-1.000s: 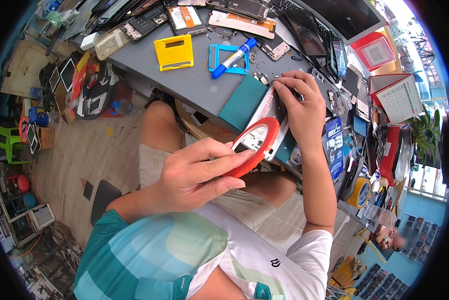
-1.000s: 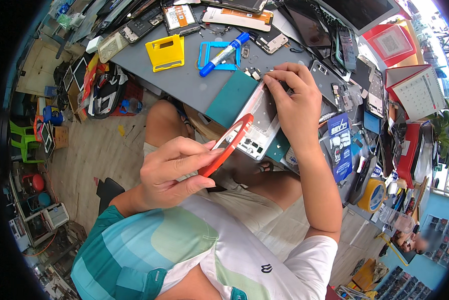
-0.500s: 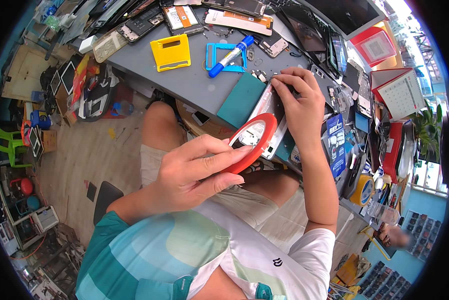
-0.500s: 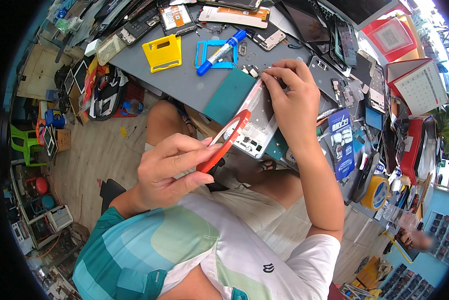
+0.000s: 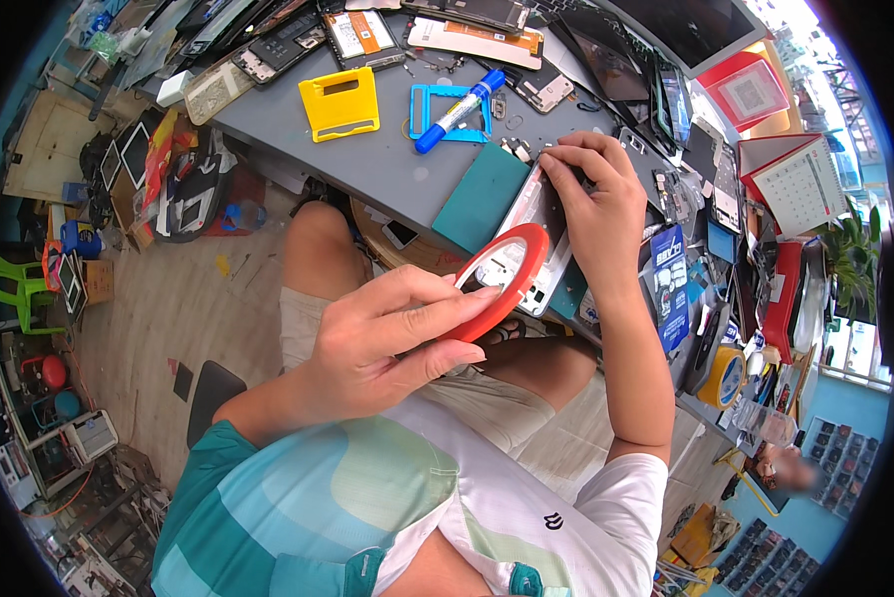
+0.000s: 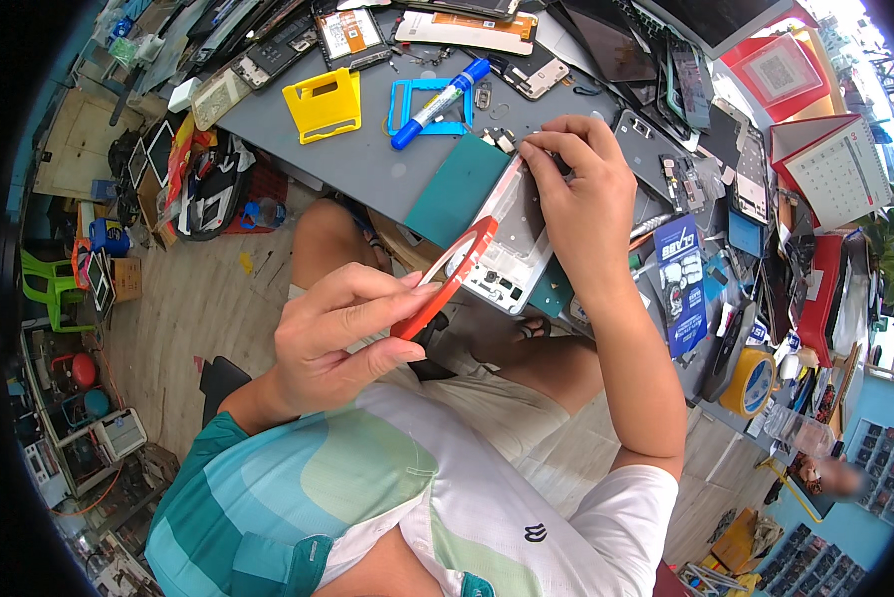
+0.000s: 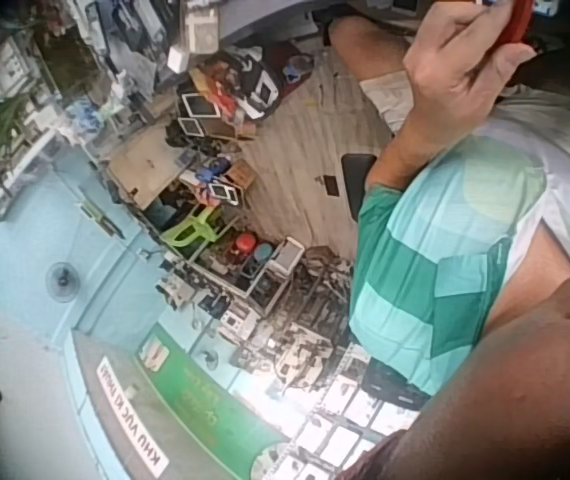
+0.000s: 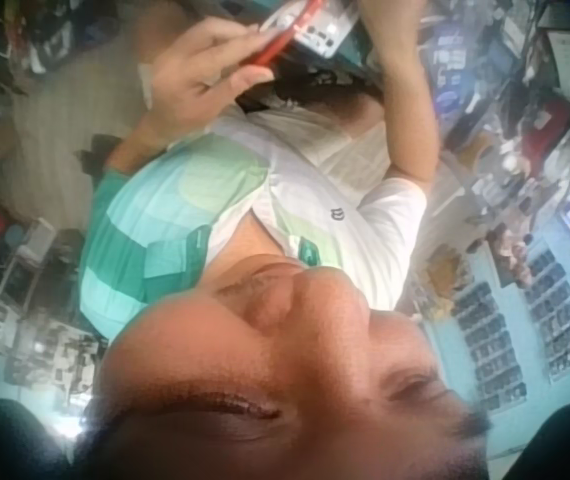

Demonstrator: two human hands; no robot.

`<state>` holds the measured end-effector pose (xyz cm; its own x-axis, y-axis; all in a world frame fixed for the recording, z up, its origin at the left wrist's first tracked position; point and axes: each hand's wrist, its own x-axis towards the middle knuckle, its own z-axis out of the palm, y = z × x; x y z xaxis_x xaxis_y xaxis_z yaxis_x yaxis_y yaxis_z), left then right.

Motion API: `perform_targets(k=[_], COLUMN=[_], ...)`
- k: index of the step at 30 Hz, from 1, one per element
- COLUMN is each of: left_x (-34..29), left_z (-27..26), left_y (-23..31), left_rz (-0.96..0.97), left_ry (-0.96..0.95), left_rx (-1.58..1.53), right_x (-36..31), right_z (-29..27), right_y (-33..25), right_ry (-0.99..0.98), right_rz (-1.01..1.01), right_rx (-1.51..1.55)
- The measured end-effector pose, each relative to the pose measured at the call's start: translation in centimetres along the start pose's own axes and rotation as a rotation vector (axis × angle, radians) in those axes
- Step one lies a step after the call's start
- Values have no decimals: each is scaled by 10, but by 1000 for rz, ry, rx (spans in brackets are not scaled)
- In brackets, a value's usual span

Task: The person applies red adhesive tape to the edges of a disassembled smartphone chassis. They repeatedly tear small pieces of tape and press them along the frame, handling the phone and tape roll throughout.

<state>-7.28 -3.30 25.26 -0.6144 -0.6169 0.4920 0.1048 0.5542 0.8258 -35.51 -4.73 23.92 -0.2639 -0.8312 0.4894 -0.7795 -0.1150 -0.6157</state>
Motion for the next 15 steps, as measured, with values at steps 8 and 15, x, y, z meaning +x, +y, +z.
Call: perform_targets(k=[8,15], left_x=[-1,-1], left_z=[-1,4], left_y=[3,5], left_rz=[-16,-3], left_ry=[-18,-10], left_rx=[-17,-11], right_x=[0,-1], right_z=[-2,-6], right_y=[-1,-2], right_ry=[0,1], right_rz=[16,41], right_rx=[20,21])
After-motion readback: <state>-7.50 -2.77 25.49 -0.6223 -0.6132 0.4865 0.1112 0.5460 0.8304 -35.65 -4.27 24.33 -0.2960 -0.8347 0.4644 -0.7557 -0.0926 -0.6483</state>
